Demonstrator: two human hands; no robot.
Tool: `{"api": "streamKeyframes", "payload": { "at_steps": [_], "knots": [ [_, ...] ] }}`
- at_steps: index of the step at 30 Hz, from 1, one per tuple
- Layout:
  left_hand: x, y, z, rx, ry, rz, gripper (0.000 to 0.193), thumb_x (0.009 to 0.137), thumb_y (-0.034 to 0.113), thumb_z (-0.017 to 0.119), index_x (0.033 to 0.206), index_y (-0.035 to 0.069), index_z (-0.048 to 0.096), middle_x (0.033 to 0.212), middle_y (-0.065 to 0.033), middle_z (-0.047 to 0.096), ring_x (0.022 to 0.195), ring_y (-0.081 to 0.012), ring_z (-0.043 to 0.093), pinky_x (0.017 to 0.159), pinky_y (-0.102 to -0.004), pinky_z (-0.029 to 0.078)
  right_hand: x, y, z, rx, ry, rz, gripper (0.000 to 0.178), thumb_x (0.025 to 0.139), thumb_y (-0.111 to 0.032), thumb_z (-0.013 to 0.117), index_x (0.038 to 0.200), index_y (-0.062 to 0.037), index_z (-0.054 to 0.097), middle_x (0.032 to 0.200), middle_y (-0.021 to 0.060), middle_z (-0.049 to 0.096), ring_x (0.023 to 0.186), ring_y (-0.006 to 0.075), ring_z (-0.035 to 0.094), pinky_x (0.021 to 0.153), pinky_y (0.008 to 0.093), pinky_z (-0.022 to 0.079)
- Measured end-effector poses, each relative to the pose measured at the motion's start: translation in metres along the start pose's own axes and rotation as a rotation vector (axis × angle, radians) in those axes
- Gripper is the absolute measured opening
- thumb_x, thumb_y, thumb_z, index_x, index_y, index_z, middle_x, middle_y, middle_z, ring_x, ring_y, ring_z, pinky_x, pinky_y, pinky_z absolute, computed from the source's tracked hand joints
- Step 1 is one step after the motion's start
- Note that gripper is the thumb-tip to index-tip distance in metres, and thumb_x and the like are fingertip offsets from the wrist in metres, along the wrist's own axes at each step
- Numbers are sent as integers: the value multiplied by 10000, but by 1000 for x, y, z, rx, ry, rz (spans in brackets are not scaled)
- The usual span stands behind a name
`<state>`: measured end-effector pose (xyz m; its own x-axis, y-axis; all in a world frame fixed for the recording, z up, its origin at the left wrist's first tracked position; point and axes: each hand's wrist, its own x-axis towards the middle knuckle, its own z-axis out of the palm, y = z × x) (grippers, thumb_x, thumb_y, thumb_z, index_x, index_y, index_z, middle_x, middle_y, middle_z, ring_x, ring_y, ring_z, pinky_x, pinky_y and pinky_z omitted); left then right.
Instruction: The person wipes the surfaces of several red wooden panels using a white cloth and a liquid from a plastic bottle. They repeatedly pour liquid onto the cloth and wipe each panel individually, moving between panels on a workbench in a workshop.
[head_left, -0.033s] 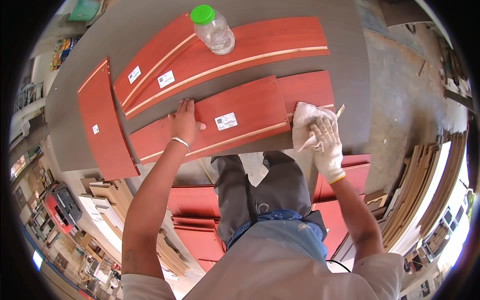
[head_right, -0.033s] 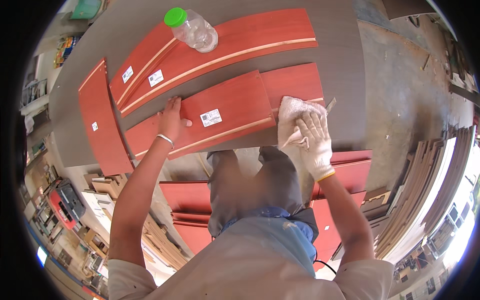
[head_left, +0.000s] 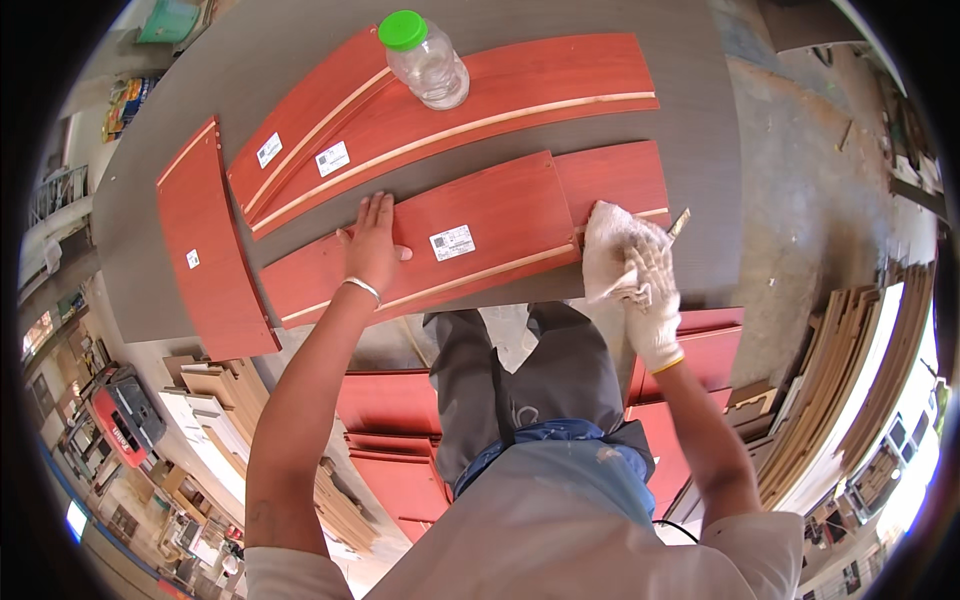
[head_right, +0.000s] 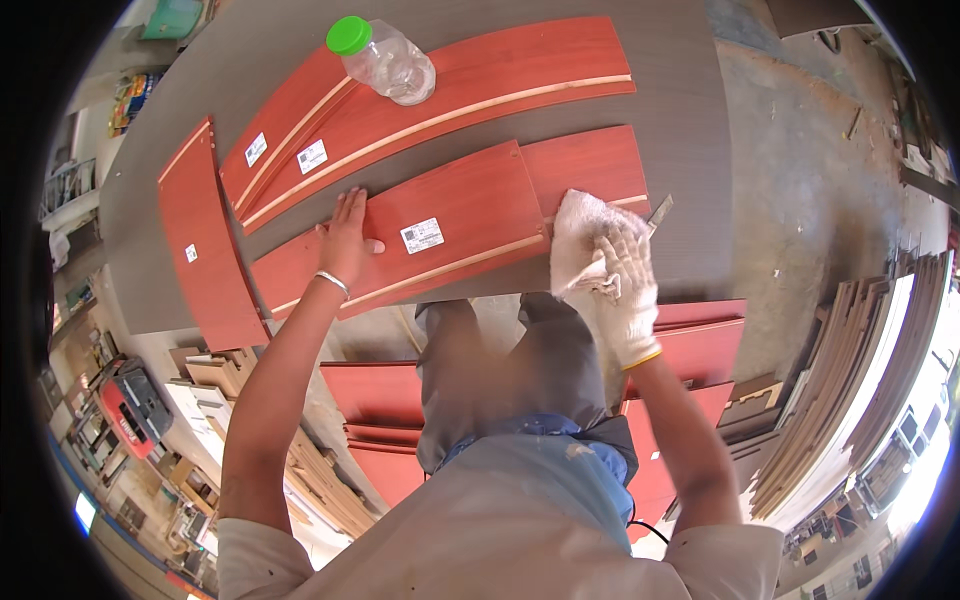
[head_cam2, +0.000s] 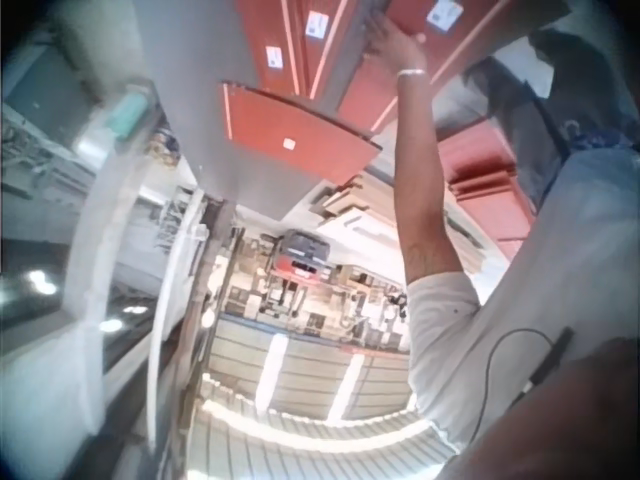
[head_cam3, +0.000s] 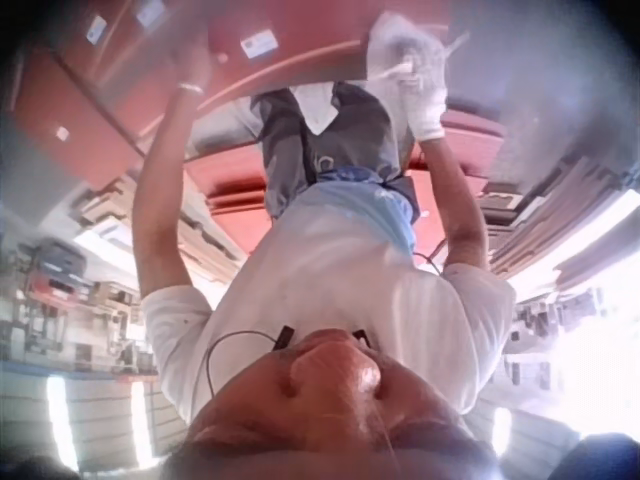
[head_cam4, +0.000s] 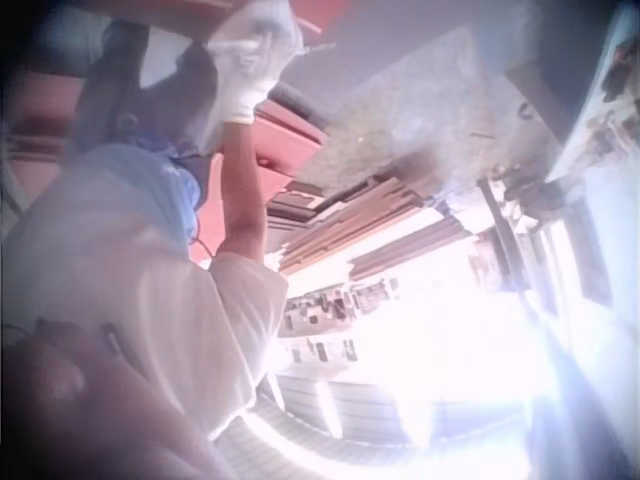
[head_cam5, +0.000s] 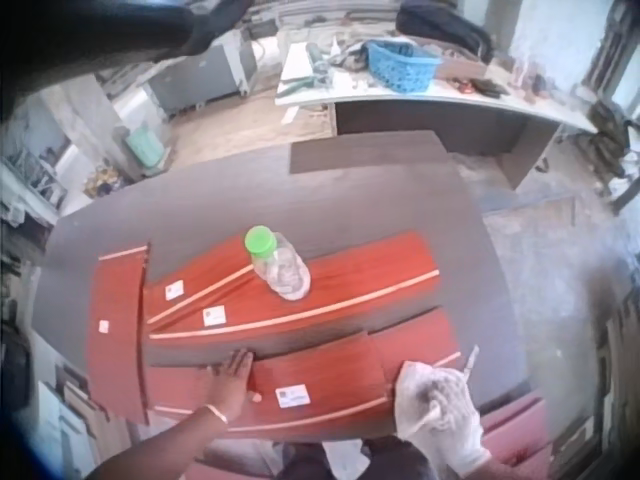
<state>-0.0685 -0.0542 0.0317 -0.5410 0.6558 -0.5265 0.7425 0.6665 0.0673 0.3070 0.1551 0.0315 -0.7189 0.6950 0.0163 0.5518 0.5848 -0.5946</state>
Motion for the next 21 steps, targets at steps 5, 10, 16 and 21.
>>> {"api": "streamKeyframes", "payload": {
  "at_steps": [5, 10, 16, 21],
  "knots": [
    [-40, 38, 33, 114, 184, 418, 1093, 801, 378, 833, 1648, 71, 214, 1733, -209, 56, 1597, -433, 14, 1196, -753, 41, -5, -78, 59, 451, 18, 440, 662, 837, 25, 649, 1481, -27, 505, 1542, 189, 473, 1422, 347, 471, 1180, 418, 386],
    [-54, 58, 46, -9, -31, 346, 1100, 825, 461, 799, 1653, 61, 195, 1720, -259, 27, 1585, -470, -50, 1208, -727, -36, 28, -84, 81, -146, -163, -7, 591, 925, -282, 620, 1466, -54, 545, 1594, 186, 428, 1503, 436, 327, 1255, 572, 203],
    [-49, 58, 52, 29, 29, 377, 1051, 853, 461, 771, 1658, 96, 201, 1727, -230, 47, 1589, -458, -26, 1218, -720, -22, 131, -89, 111, -93, -23, -6, 520, 963, -256, 586, 1441, -53, 572, 1589, 158, 446, 1505, 404, 329, 1247, 535, 231],
    [-53, 53, 58, 30, 111, 351, 1006, 839, 430, 775, 1646, 119, 261, 1727, -192, 131, 1598, -422, 54, 1228, -714, 20, 149, -108, 112, -340, -200, -127, 648, 828, -231, 773, 1424, -68, 581, 1497, 101, 512, 1488, 361, 321, 1238, 501, 244]
  ]
}}
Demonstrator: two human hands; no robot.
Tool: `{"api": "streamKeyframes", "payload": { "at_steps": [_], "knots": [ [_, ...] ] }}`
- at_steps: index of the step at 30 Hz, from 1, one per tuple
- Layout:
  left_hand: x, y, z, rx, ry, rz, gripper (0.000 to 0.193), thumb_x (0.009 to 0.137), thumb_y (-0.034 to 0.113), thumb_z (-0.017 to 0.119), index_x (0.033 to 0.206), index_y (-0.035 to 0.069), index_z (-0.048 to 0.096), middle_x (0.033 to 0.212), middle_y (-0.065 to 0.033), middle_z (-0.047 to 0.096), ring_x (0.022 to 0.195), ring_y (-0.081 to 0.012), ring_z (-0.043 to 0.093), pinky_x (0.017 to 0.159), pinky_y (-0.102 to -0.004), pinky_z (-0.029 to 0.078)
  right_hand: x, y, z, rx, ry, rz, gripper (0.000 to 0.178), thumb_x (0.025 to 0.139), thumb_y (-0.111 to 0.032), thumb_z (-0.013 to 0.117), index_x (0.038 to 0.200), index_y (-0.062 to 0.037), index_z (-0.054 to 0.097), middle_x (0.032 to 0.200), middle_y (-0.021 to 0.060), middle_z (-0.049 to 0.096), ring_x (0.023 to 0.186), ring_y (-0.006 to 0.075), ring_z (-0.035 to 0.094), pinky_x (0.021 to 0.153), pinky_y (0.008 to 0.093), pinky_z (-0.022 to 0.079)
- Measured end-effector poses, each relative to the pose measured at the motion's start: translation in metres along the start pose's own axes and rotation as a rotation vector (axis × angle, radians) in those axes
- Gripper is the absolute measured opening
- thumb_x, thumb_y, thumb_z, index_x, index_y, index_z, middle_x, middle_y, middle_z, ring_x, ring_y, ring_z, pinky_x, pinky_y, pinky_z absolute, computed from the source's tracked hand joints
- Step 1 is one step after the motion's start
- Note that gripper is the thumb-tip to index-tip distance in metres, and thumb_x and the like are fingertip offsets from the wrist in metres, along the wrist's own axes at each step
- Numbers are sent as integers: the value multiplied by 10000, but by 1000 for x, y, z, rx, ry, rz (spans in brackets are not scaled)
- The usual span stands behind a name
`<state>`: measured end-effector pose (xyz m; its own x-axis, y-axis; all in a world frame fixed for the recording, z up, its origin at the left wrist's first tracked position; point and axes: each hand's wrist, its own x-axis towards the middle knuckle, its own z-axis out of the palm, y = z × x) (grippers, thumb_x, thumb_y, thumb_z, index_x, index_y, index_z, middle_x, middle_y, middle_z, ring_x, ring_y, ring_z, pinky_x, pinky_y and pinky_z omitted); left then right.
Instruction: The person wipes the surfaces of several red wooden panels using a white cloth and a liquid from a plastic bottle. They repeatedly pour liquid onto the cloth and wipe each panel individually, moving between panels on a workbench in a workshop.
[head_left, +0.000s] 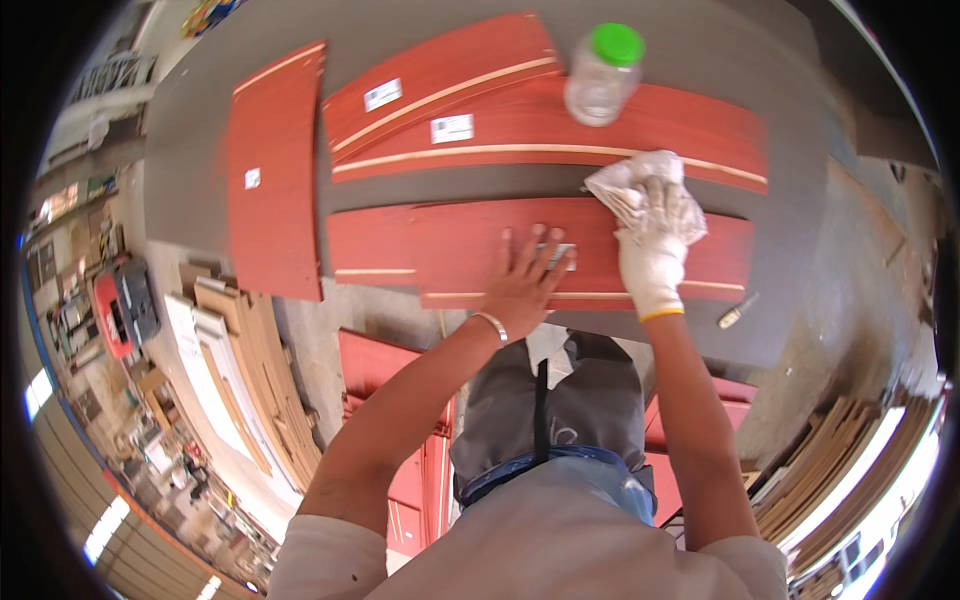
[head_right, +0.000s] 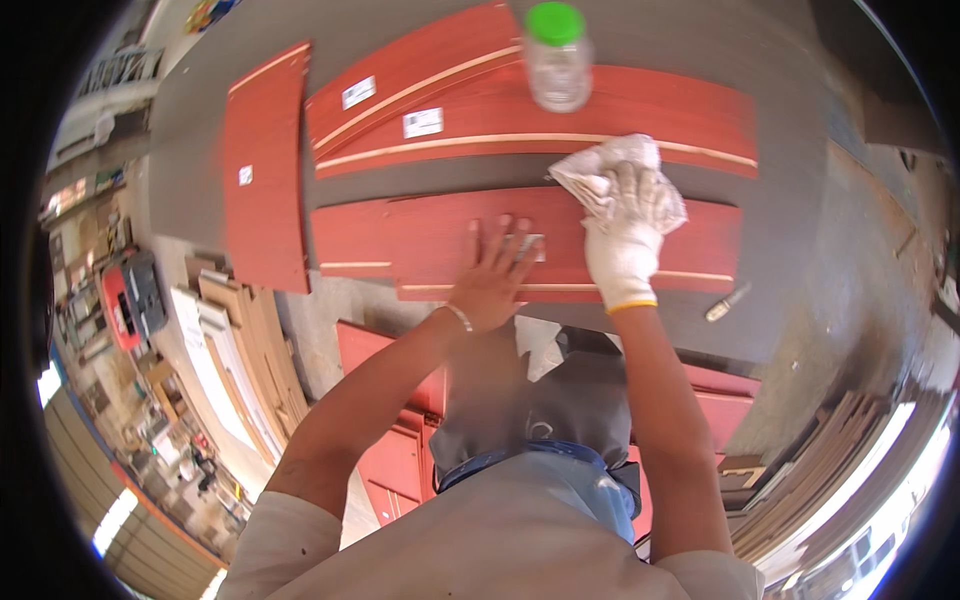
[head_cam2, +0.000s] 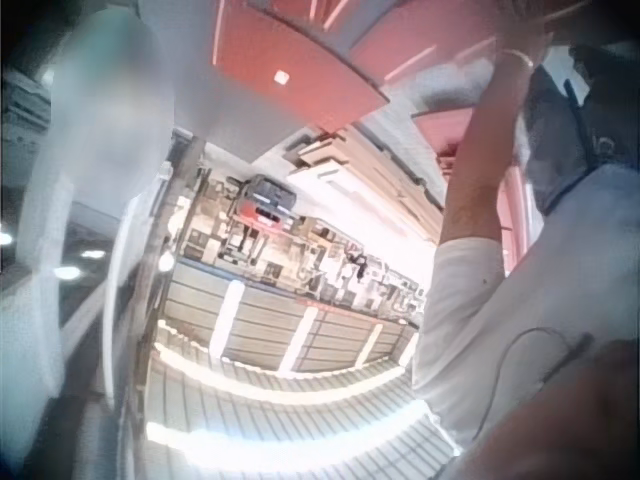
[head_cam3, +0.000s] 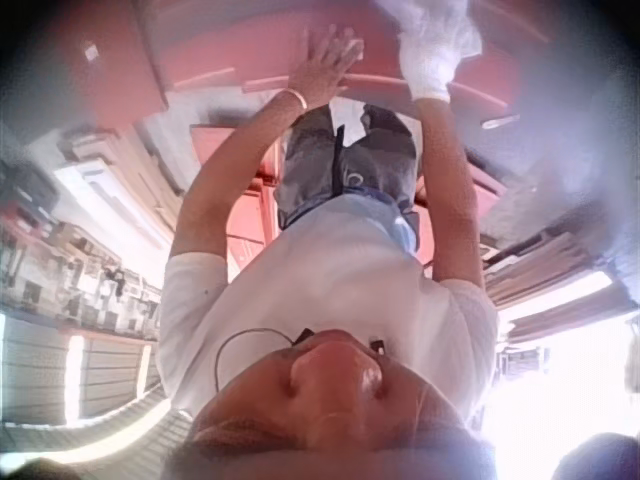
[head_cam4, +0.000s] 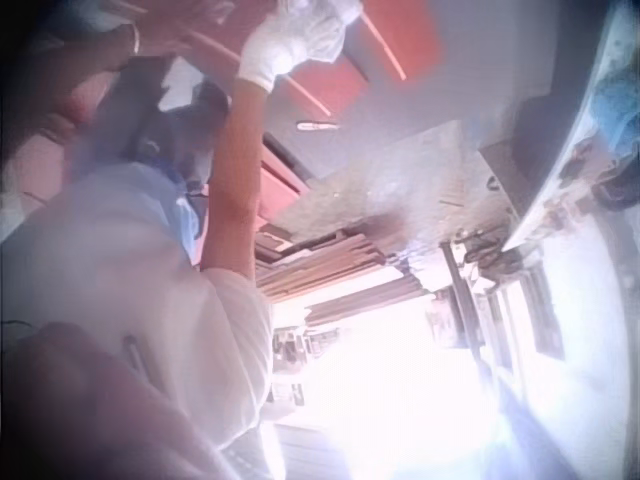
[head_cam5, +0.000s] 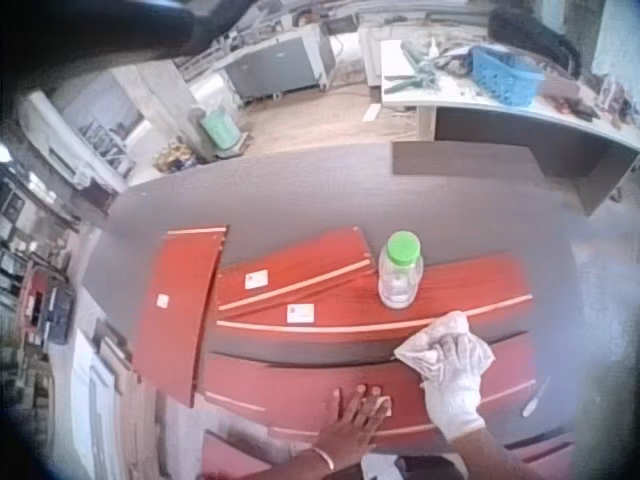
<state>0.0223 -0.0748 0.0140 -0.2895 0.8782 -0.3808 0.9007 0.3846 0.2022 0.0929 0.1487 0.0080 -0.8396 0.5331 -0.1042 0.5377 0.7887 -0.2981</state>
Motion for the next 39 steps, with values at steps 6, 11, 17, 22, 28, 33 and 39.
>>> {"api": "streamKeyframes", "payload": {
  "at_steps": [6, 11, 17, 22, 28, 33, 39],
  "knots": [
    [-2, -8, 27, 26, -56, 154, 885, 854, 403, 741, 1586, 73, 368, 1674, -147, 323, 1564, -356, 261, 1258, -619, 168, 11, -93, 24, 115, -132, -318, 490, 951, -240, 588, 1418, -90, 579, 1513, 86, 512, 1490, 339, 352, 1257, 473, 239],
    [3, -13, 35, -190, 342, 196, 589, 994, 306, 459, 1522, 45, 477, 1672, -116, 348, 1573, -328, 259, 1279, -573, 195, 19, -194, 52, 144, -159, -579, 400, 984, -248, 515, 1318, -84, 662, 1486, 50, 542, 1487, 305, 350, 1249, 491, 249],
    [5, -17, 42, 104, 547, 167, 609, 1002, 325, 427, 1546, 51, 455, 1648, -126, 380, 1559, -320, 285, 1281, -557, 229, 12, -258, 59, 258, -241, -663, 335, 930, -180, 590, 1226, -57, 688, 1411, 64, 593, 1413, 291, 431, 1198, 457, 327],
    [8, -6, 57, 19, 490, 48, 547, 1021, 306, 441, 1531, 106, 438, 1616, -92, 392, 1548, -280, 284, 1295, -474, 222, 9, -239, 45, 82, -364, -844, 295, 909, -153, 612, 1170, -53, 704, 1353, 65, 619, 1339, 290, 470, 1155, 449, 351],
    [21, 8, 80, 708, 496, -374, 491, 1056, 302, 432, 1503, 103, 393, 1536, -93, 440, 1464, -257, 373, 1260, -427, 272, 14, -256, 32, -17, -487, -793, 334, 860, -178, 615, 1172, -89, 696, 1324, 27, 609, 1296, 242, 484, 1160, 458, 328],
    [15, -5, 46, 1409, 261, -16, 396, 1084, 305, 420, 1400, 66, 426, 1369, -96, 470, 1406, -240, 426, 1227, -380, 322, 35, -221, 49, -132, -288, -947, 381, 871, -167, 610, 1247, -144, 666, 1363, -6, 598, 1352, 210, 458, 1173, 396, 350],
    [7, -7, 56, 856, 355, -23, 636, 1033, 366, 399, 1580, 52, 323, 1665, -110, 320, 1533, -289, 320, 1261, -545, 282, 8, -234, 49, 56, -224, -1029, 279, 910, -190, 619, 1166, -115, 702, 1278, 21, 643, 1281, 275, 493, 1111, 390, 416]
  ]
}}
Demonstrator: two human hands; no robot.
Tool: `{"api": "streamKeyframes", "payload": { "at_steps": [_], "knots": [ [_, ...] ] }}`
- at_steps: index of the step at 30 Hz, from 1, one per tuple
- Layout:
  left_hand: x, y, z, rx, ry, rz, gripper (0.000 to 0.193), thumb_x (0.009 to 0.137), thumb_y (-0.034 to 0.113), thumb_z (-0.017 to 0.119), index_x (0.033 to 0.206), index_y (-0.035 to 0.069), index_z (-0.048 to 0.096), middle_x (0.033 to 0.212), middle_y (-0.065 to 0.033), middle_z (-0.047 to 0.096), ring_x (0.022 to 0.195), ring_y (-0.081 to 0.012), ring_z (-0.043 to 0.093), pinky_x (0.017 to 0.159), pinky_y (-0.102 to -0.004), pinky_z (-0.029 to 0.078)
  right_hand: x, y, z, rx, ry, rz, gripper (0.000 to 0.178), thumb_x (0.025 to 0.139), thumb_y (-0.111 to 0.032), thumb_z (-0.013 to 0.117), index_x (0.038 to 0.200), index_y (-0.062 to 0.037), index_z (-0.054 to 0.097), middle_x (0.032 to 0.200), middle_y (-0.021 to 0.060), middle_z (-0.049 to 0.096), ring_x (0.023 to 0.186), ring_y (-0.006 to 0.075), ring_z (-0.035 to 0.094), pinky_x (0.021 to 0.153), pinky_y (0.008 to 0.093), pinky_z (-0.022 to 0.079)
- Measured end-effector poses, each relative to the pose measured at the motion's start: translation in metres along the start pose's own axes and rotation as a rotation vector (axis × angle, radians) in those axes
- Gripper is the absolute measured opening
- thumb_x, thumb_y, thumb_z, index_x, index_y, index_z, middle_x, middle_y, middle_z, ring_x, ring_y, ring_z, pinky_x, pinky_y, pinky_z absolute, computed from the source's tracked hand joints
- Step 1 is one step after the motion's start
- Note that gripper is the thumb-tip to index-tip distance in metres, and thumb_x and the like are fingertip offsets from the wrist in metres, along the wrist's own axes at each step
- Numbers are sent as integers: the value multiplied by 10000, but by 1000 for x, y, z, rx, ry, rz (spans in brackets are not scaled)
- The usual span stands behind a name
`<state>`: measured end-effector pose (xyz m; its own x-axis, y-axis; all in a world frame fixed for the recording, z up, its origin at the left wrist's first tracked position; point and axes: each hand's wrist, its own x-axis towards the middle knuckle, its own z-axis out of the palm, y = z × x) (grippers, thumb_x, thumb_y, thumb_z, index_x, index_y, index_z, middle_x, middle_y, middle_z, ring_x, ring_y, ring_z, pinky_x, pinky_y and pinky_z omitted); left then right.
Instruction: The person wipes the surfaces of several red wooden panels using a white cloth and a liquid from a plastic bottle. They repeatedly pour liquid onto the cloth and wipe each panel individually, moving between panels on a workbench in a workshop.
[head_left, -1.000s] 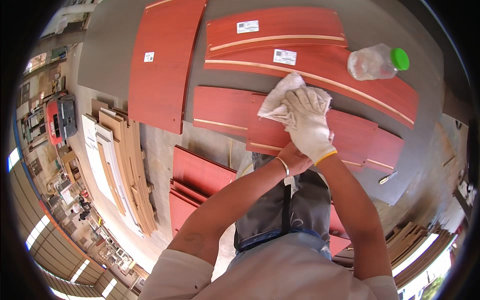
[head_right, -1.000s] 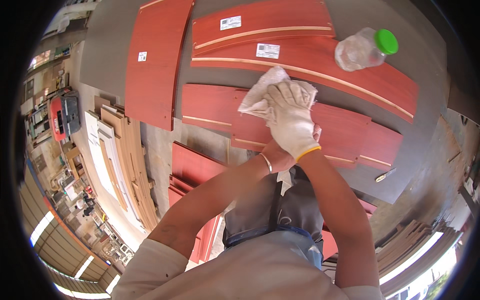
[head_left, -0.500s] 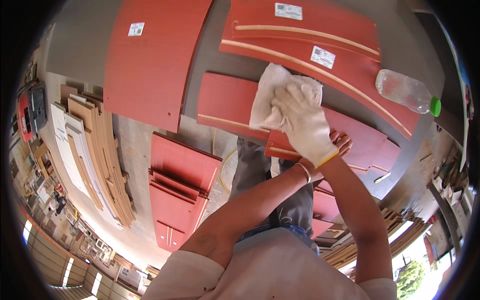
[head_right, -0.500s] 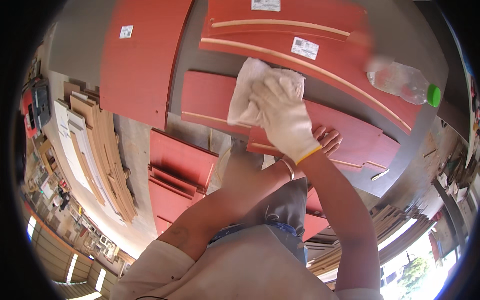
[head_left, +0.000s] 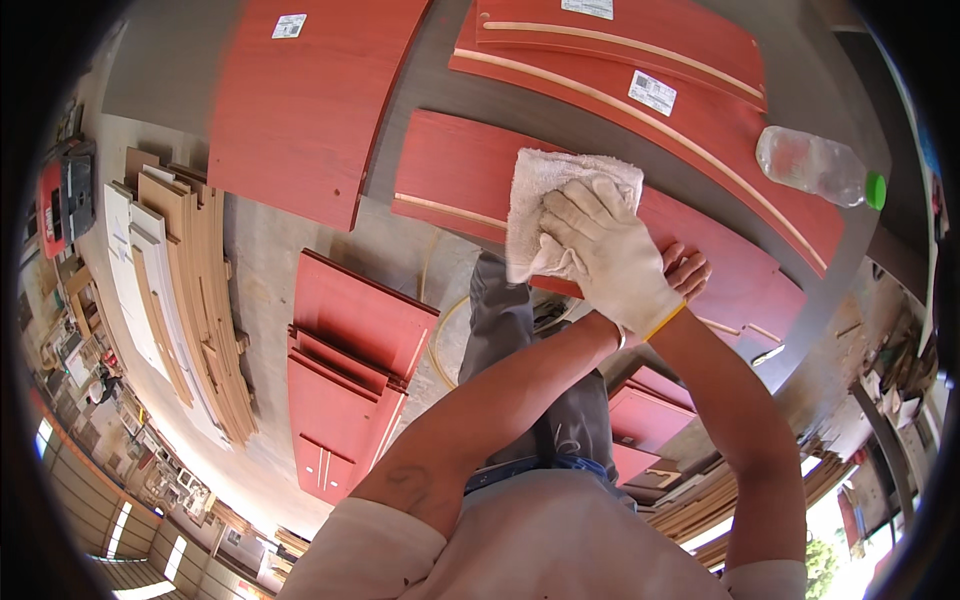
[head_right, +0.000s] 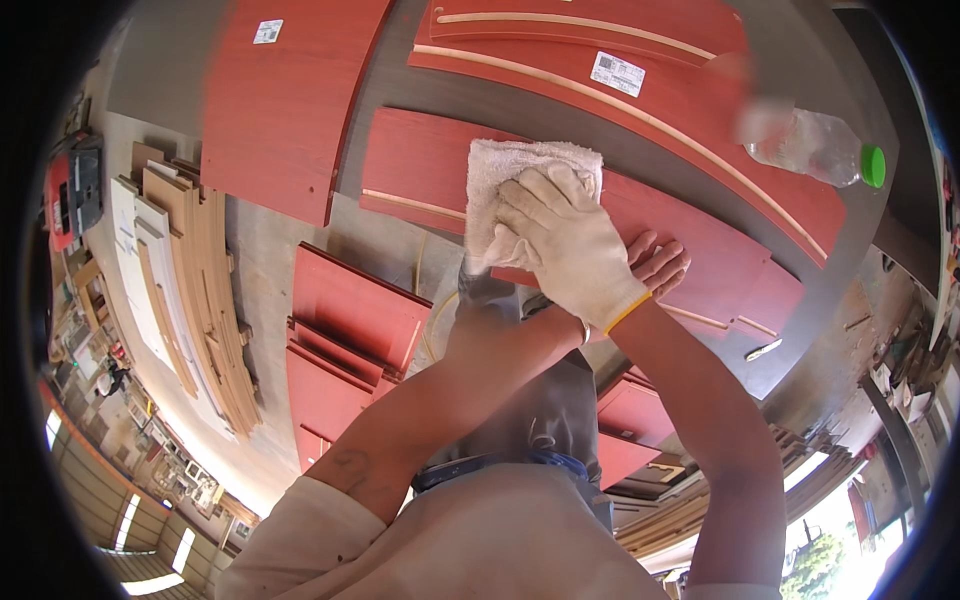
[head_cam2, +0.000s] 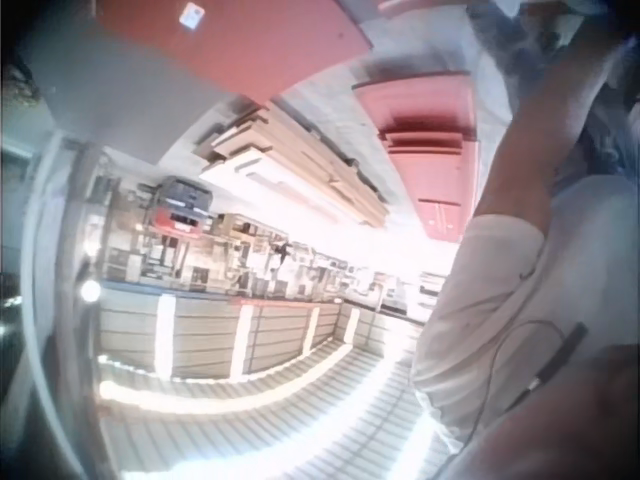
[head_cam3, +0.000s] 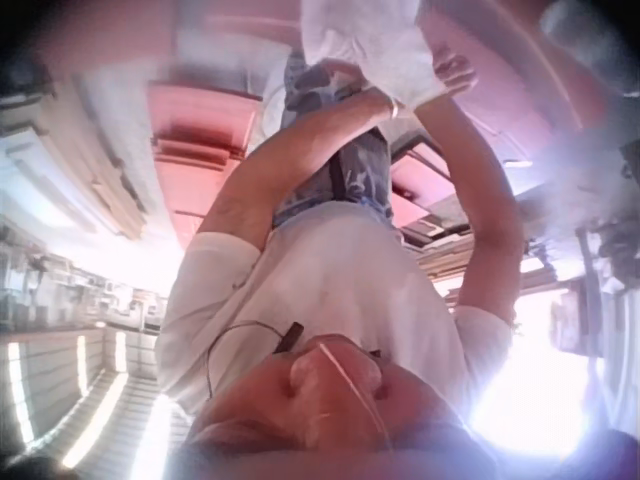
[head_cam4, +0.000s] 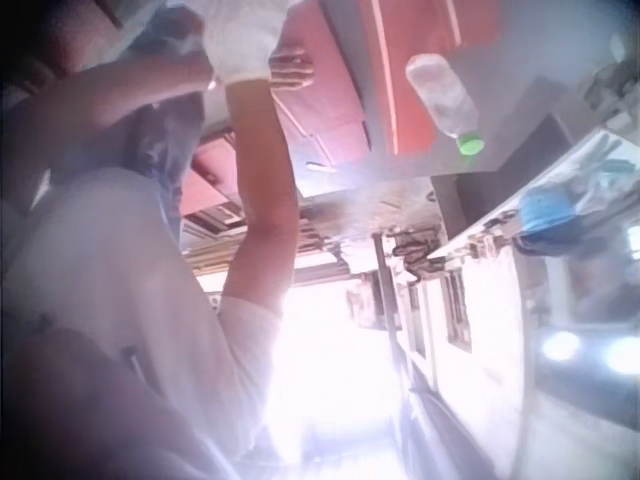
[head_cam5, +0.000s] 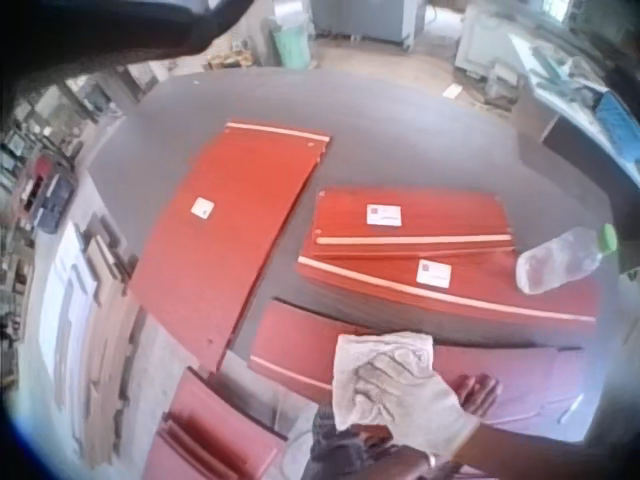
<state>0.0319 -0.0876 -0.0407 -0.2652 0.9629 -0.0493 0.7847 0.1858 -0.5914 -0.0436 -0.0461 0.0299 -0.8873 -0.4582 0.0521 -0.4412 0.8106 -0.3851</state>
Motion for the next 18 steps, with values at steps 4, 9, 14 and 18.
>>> {"api": "streamKeyframes", "payload": {
  "at_steps": [4, 9, 14, 18],
  "knots": [
    [2, -13, -2, -262, 7, 80, 654, 1038, 384, 373, 1587, 34, 314, 1691, -118, 278, 1562, -297, 268, 1266, -582, 238, 23, 26, 5, 37, 78, 121, 264, 938, -188, 610, 1174, -136, 717, 1319, -41, 635, 1266, 271, 498, 1056, 372, 473],
    [5, -21, -5, -874, 82, 62, 645, 1037, 368, 384, 1571, 8, 341, 1683, -134, 293, 1566, -323, 259, 1263, -600, 199, 26, 10, 9, -5, 215, 365, 253, 912, -183, 636, 1143, -124, 723, 1285, 4, 642, 1308, 286, 476, 1092, 425, 440],
    [0, -20, -14, -891, -49, 69, 669, 977, 346, 536, 1554, 33, 407, 1680, -134, 303, 1569, -358, 238, 1269, -624, 123, -65, 66, -16, -198, 50, 398, 365, 882, -163, 634, 1241, -111, 670, 1224, 65, 672, 1132, 316, 608, 962, 426, 511],
    [-5, -23, -17, -900, 48, -79, 713, 918, 343, 649, 1567, 131, 442, 1678, -200, 287, 1573, -441, 172, 1240, -694, 84, -198, 44, -69, 1477, 1027, 1136, 359, 949, -62, 512, 1301, -78, 577, 1046, -15, 622, 767, 80, 562, 617, 222, 462]
  ]
}}
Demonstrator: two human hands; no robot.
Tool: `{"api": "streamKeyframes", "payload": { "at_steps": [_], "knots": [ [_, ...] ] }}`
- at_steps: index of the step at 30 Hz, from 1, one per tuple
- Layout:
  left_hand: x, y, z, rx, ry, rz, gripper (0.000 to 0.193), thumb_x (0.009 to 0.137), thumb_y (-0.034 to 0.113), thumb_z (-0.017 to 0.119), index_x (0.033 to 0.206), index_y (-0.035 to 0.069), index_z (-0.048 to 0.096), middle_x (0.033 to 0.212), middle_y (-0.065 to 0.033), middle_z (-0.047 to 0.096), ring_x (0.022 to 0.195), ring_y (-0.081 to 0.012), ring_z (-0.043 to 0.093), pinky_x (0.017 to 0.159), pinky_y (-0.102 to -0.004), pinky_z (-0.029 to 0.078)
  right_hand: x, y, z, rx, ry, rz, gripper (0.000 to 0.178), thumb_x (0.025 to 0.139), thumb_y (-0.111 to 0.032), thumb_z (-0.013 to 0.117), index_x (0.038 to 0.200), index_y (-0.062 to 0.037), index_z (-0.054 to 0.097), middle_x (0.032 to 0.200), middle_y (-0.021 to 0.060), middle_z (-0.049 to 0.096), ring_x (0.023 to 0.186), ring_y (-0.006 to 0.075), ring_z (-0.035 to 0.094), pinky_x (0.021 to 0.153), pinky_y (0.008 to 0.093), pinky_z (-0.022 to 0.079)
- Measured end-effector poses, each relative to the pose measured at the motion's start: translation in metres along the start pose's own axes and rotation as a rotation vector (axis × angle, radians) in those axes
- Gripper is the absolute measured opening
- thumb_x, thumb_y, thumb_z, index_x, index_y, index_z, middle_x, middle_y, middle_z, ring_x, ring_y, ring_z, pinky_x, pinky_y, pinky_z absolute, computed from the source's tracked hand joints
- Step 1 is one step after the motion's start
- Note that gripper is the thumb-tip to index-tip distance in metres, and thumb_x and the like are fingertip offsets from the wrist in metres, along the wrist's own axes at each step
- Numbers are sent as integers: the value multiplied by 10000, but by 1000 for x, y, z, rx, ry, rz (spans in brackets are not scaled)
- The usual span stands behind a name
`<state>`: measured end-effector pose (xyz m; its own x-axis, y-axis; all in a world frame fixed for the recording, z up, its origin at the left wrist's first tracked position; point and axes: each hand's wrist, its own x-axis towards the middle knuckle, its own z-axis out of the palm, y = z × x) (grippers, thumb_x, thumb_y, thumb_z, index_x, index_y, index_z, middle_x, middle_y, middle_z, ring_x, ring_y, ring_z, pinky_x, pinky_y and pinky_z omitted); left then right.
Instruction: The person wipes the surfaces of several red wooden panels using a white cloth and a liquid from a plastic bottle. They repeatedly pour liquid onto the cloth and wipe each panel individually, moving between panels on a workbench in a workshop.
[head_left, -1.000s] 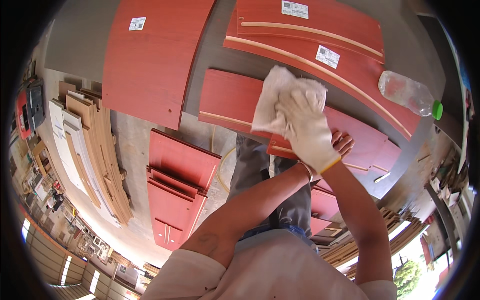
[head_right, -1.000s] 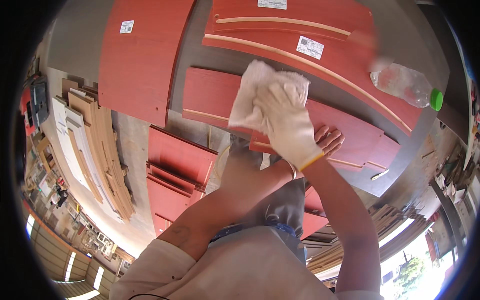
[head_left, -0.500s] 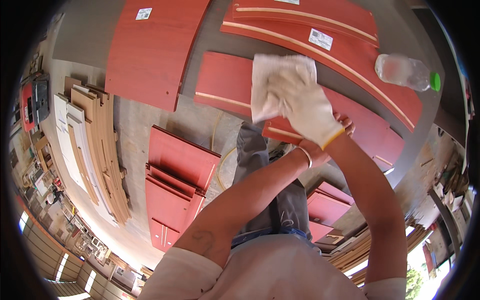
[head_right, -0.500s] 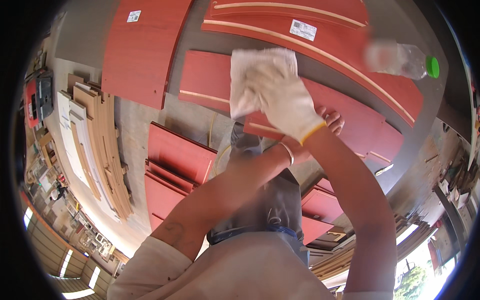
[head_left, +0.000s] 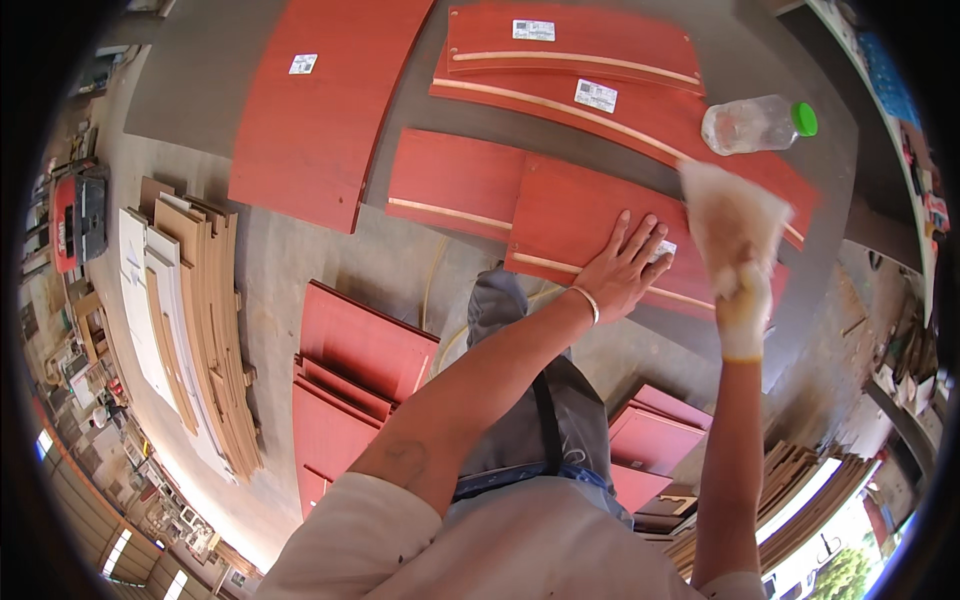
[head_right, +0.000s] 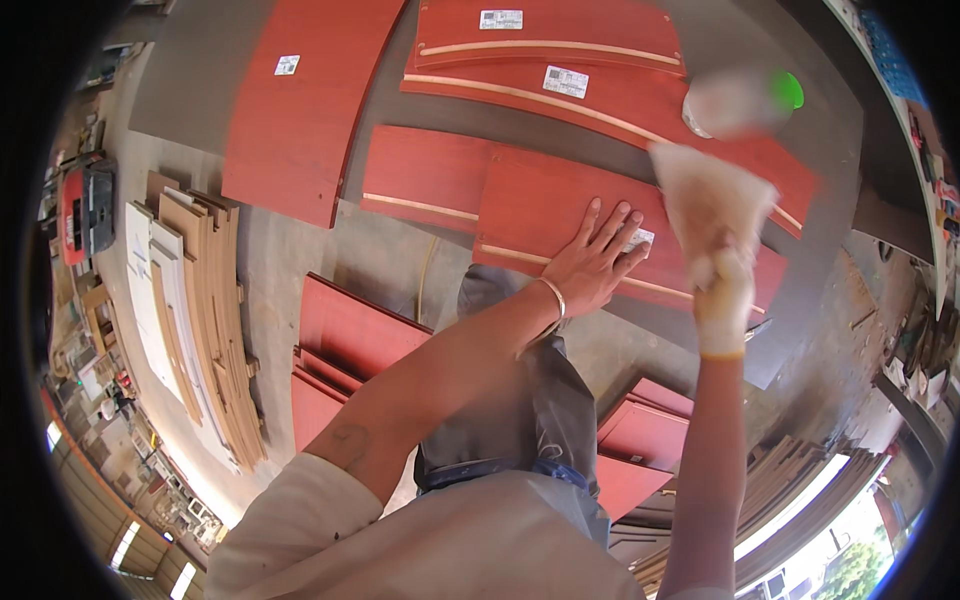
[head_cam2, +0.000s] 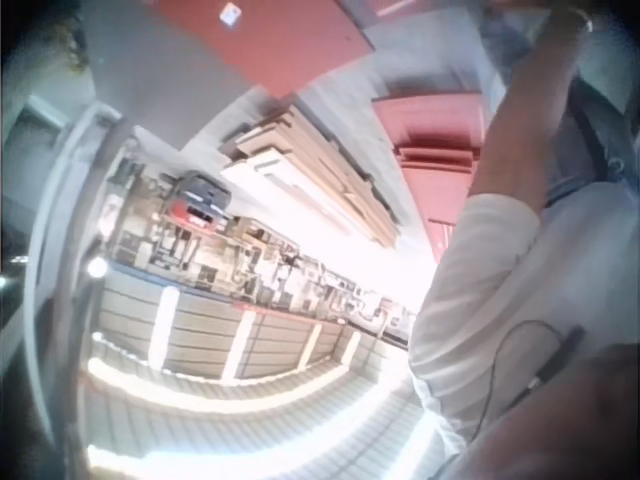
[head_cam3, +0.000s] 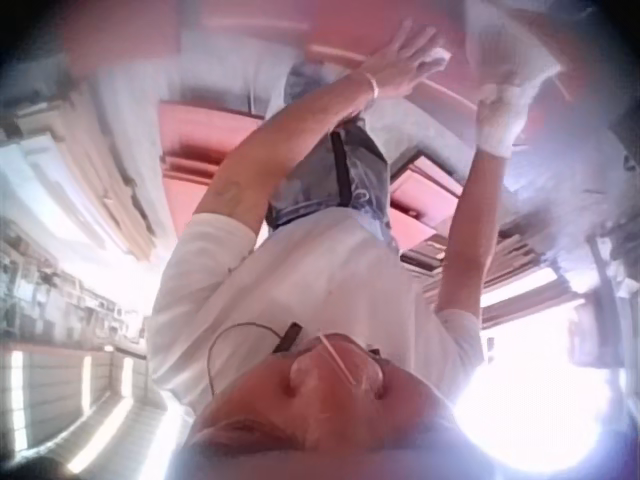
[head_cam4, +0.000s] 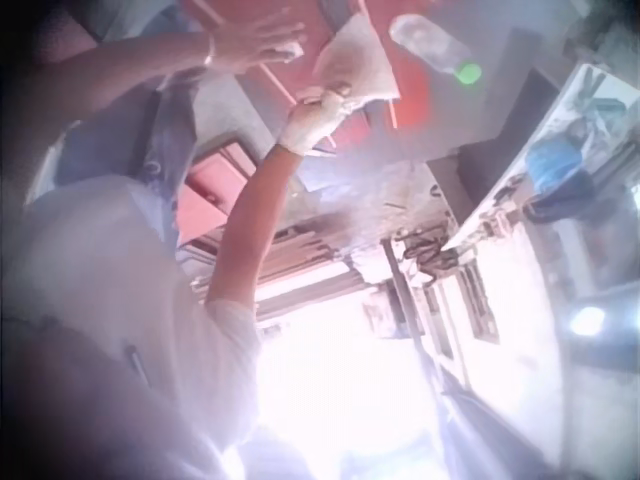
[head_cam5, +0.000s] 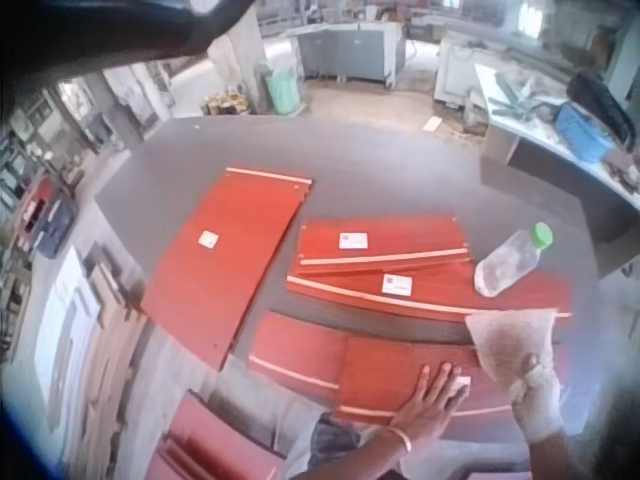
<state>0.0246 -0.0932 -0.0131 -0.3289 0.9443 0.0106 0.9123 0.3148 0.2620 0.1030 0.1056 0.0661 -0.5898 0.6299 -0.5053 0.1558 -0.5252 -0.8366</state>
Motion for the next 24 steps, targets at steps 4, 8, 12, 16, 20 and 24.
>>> {"api": "streamKeyframes", "payload": {
  "at_steps": [4, 8, 12, 16, 20, 24],
  "knots": [
    [5, 4, -5, 14, -25, 21, 760, 894, 344, 691, 1576, 136, 428, 1681, -222, 268, 1573, -456, 160, 1222, -722, 93, -67, -9, -127, 330, 178, 5, 599, 999, -159, 577, 1560, -103, 374, 1502, 128, 515, 1387, 320, 518, 1172, 514, 438],
    [2, 6, -7, 56, -67, 25, 720, 932, 323, 643, 1581, 113, 413, 1678, -246, 259, 1568, -481, 150, 1208, -743, 90, -137, 37, -162, 441, 291, 114, 538, 1063, -310, 563, 1535, -99, 415, 1494, 120, 533, 1365, 327, 537, 1149, 530, 461],
    [8, 15, -4, 120, -85, 9, 629, 993, 239, 529, 1581, 59, 391, 1661, -293, 259, 1552, -504, 187, 1195, -753, 127, -193, 101, -159, 613, 225, 286, 531, 1053, -373, 539, 1499, -92, 469, 1498, 132, 545, 1366, 345, 535, 1128, 535, 458],
    [16, 29, -21, 197, -221, -28, 602, 1006, 180, 481, 1573, 4, 377, 1641, -322, 284, 1536, -519, 227, 1199, -731, 174, -237, 136, -145, 676, 109, 304, 554, 988, -301, 591, 1503, -137, 469, 1474, 114, 561, 1361, 336, 538, 1144, 537, 448],
    [39, 28, -79, 2, -357, -85, 548, 954, 148, 519, 1477, -13, 494, 1539, -286, 462, 1468, -448, 408, 1162, -569, 390, -270, 130, -143, 703, 188, 302, 614, 951, -264, 586, 1536, -162, 429, 1506, 98, 536, 1386, 342, 518, 1175, 563, 415],
    [66, -12, -152, 25, -177, -105, 354, 905, 100, 558, 1246, 106, 653, 996, -168, 742, 922, -364, 722, 741, -546, 554, -293, 116, -173, 850, 244, 215, 652, 869, -146, 556, 1513, -175, 455, 1481, 118, 541, 1387, 360, 517, 1150, 561, 453]
  ]
}}
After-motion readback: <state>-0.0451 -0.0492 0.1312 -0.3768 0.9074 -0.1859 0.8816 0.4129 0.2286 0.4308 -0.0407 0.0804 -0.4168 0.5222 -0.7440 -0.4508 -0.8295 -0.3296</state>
